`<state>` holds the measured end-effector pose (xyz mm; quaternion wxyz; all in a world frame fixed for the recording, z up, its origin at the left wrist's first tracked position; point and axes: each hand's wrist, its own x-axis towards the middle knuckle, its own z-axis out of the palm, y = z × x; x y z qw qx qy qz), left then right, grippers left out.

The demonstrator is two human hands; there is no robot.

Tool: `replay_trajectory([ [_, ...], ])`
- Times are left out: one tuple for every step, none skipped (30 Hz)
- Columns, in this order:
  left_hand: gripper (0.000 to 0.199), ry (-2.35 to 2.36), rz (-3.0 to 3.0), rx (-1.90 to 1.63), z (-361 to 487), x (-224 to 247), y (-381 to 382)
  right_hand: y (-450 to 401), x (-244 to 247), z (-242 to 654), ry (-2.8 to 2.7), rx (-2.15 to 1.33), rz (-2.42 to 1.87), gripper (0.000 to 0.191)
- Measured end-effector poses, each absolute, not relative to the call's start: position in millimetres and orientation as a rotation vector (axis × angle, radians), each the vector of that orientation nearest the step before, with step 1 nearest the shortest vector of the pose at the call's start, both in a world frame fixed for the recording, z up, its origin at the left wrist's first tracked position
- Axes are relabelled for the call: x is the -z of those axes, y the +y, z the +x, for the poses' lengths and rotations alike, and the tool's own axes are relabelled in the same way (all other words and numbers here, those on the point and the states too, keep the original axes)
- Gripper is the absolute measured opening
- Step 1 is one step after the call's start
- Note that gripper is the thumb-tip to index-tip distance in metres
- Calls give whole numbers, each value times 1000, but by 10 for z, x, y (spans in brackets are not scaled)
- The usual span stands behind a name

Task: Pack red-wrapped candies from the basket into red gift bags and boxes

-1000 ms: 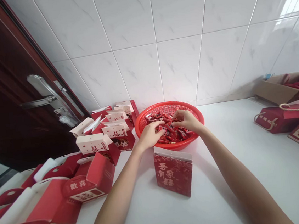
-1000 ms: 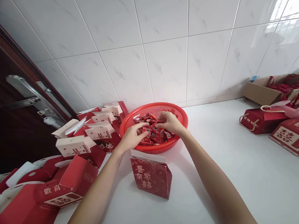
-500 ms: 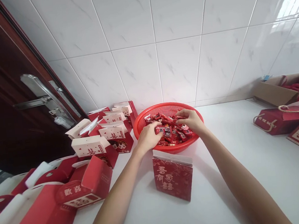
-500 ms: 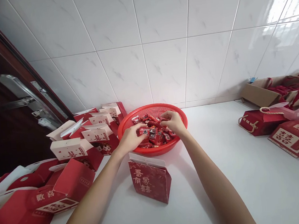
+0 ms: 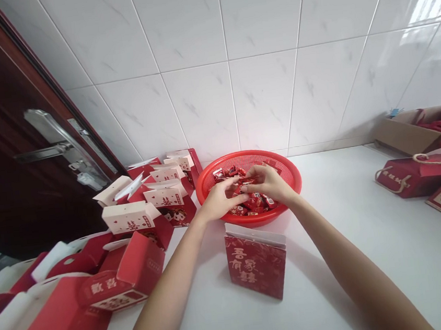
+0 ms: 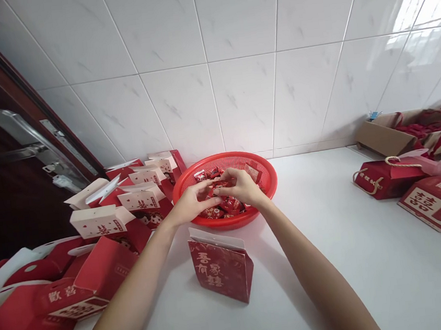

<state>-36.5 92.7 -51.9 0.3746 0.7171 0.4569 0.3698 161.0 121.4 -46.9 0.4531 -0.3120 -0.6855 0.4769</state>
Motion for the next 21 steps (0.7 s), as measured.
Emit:
replay_trajectory([
  [69, 1146, 1811, -965, -378, 521, 940, 1211, 468, 1587, -1708, -1169, -770, 40],
  [68, 1132, 1785, -983, -390, 523, 952, 1209, 464, 1574, -1720, -1162, -775, 40],
  [66, 1129, 1757, -1003, -401, 524, 961, 1208, 458, 1571, -1722, -1155, -789, 41],
  [66, 1136, 1731, -1022, -409, 524, 969, 1209, 450, 1577, -1715, -1154, -810, 43],
  [66, 1150, 1708, -1036, -416, 521, 973, 1209, 442, 1590, -1706, -1164, -833, 44],
  [67, 1160, 1690, -1043, -422, 517, 975, 1209, 435, 1606, -1695, -1186, -851, 45],
  [67, 1164, 1679, -1042, -427, 511, 975, 1209, 429, 1622, -1682, -1217, -858, 46],
  [67, 1160, 1676, -1036, -430, 503, 972, 1207, 424, 1638, -1667, -1256, -853, 46],
  [67, 1146, 1677, -1027, -433, 493, 967, 1206, 422, 1650, -1648, -1301, -836, 46],
  [67, 1127, 1678, -1017, -436, 482, 960, 1204, 421, 1658, -1625, -1346, -812, 46],
  [67, 1105, 1675, -1005, -439, 469, 950, 1202, 421, 1662, -1599, -1386, -790, 47],
  [67, 1083, 1669, -992, -442, 454, 939, 1200, 422, 1662, -1576, -1423, -770, 47],
  [67, 1068, 1659, -981, -445, 438, 926, 1197, 423, 1659, -1558, -1456, -752, 47],
  [67, 1062, 1646, -977, -446, 421, 913, 1193, 422, 1653, -1547, -1479, -737, 47],
  [67, 1065, 1630, -977, -445, 404, 899, 1188, 421, 1643, -1545, -1487, -727, 47],
  [65, 1070, 1615, -979, -442, 388, 887, 1180, 417, 1631, -1553, -1479, -721, 47],
  [63, 1075, 1601, -984, -435, 375, 876, 1170, 412, 1616, -1569, -1458, -719, 47],
  [60, 1079, 1587, -994, -426, 365, 869, 1158, 405, 1598, -1587, -1425, -717, 47],
  [57, 1077, 1569, -1010, -414, 360, 865, 1145, 396, 1577, -1600, -1388, -716, 47],
  [55, 1072, 1547, -1035, -400, 359, 864, 1132, 387, 1552, -1602, -1359, -714, 47],
  [54, 1063, 1523, -1073, -386, 363, 866, 1119, 378, 1525, -1587, -1344, -708, 47],
])
